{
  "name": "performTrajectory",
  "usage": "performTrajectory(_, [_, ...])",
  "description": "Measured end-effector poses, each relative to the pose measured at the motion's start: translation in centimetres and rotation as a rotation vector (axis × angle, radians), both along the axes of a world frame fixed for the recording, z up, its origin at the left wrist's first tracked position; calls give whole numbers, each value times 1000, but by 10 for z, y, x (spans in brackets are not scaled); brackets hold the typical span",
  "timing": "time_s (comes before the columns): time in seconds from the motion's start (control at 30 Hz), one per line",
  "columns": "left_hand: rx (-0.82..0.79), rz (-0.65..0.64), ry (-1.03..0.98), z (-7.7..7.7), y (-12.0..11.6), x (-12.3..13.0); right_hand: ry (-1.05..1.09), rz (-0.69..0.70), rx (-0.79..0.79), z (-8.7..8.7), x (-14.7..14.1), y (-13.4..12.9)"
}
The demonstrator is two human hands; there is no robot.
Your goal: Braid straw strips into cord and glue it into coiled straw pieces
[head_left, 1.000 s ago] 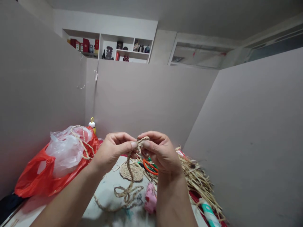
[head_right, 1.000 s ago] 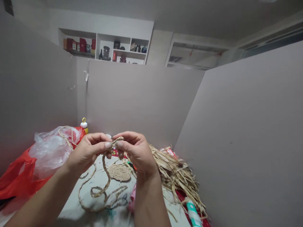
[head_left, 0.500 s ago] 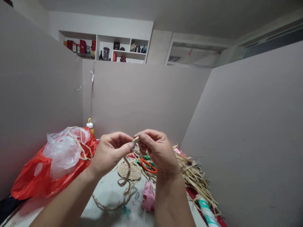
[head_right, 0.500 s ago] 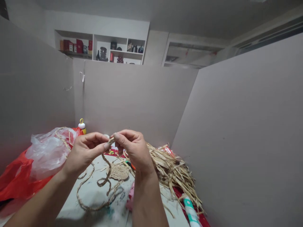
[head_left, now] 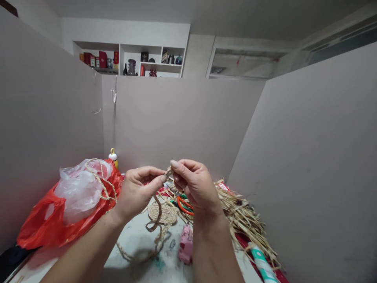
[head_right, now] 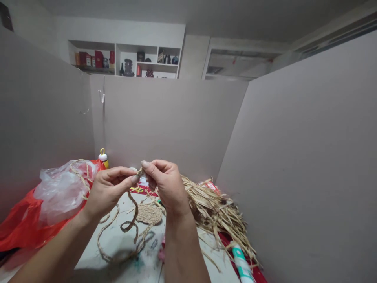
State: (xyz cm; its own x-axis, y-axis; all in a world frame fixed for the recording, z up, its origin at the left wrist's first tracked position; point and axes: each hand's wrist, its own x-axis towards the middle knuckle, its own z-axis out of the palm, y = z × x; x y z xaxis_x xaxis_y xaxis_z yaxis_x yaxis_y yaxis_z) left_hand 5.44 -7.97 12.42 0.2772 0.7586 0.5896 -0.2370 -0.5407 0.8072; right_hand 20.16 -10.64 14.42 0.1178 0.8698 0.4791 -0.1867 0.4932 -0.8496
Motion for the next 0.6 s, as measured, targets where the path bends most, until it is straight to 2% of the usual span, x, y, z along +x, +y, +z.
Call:
performTrajectory(0.2, [-76,-30,-73,3,2,0,-45,47,26,-1,2,1])
performTrajectory(0.37, [-54,-53,-55,4,1,-2,-55,-27,67,-2,0,3])
performTrajectory(0.53, [-61,-158,21,5,-1,-3,-67,-43,91,-5,1,3])
performTrajectory(0.6, [-70,-158,35,5,2,-3,-123,-79,86,-7,1,2])
